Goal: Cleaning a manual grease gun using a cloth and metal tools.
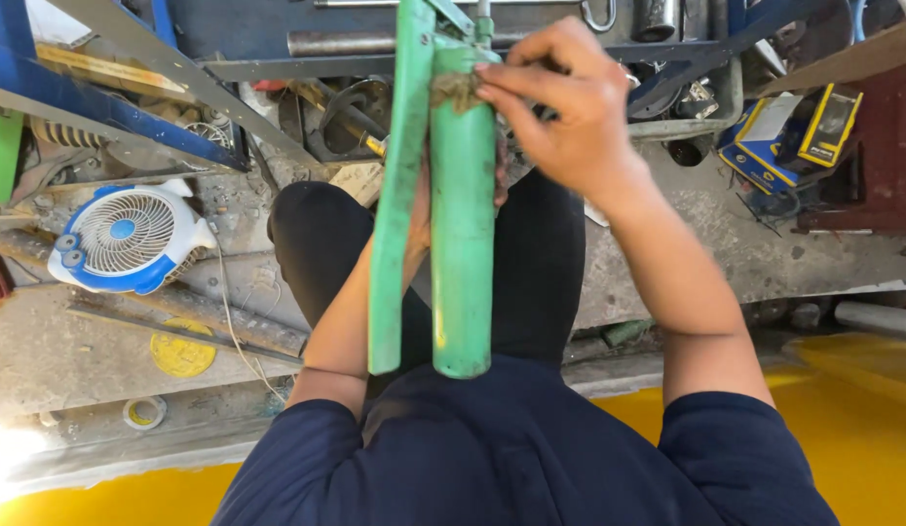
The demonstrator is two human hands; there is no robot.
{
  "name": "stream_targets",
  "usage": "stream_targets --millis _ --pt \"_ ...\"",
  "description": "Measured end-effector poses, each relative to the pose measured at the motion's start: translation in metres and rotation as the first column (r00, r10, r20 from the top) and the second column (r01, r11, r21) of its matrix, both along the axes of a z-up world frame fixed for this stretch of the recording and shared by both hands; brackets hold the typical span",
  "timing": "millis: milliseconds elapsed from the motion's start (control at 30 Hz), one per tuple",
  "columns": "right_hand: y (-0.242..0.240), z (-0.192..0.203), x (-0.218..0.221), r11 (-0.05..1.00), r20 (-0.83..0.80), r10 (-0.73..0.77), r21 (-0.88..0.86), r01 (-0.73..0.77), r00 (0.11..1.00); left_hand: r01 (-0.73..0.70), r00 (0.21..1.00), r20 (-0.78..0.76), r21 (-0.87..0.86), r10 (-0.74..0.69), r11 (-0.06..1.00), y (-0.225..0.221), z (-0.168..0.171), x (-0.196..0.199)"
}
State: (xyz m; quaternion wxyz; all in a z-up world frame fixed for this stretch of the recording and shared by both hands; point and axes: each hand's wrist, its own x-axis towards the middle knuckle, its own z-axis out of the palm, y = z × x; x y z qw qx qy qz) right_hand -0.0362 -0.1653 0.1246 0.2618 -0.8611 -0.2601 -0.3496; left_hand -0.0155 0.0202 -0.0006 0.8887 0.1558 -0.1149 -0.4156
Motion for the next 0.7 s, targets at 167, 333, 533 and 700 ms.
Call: stream_targets --millis 167,333,533,700 --pt "0.029 -0.018 -0.055 0.971 0.005 0.234 0.048 -0.234 0.972 -0.083 0.993 -0.083 0.024 0.085 0.996 0.010 0.017 0.010" --pt "0.038 -0.002 -0.073 0.931 -0.124 0.364 0.055 -0.360 0.923 0.008 0.996 -0.089 -0.092 -0.016 0.996 0.016 0.033 0.003" --pt "0.021 0.006 -0.030 0.993 0.026 -0.115 -0.030 0.116 0.993 -0.018 0.997 -0.065 0.176 0.030 0.984 0.005 0.030 -0.009" --pt "0.041 0.001 -0.070 0.973 -0.091 0.217 0.103 -0.208 0.972 -0.014 0.997 -0.078 0.052 0.018 0.999 0.010 0.017 0.005"
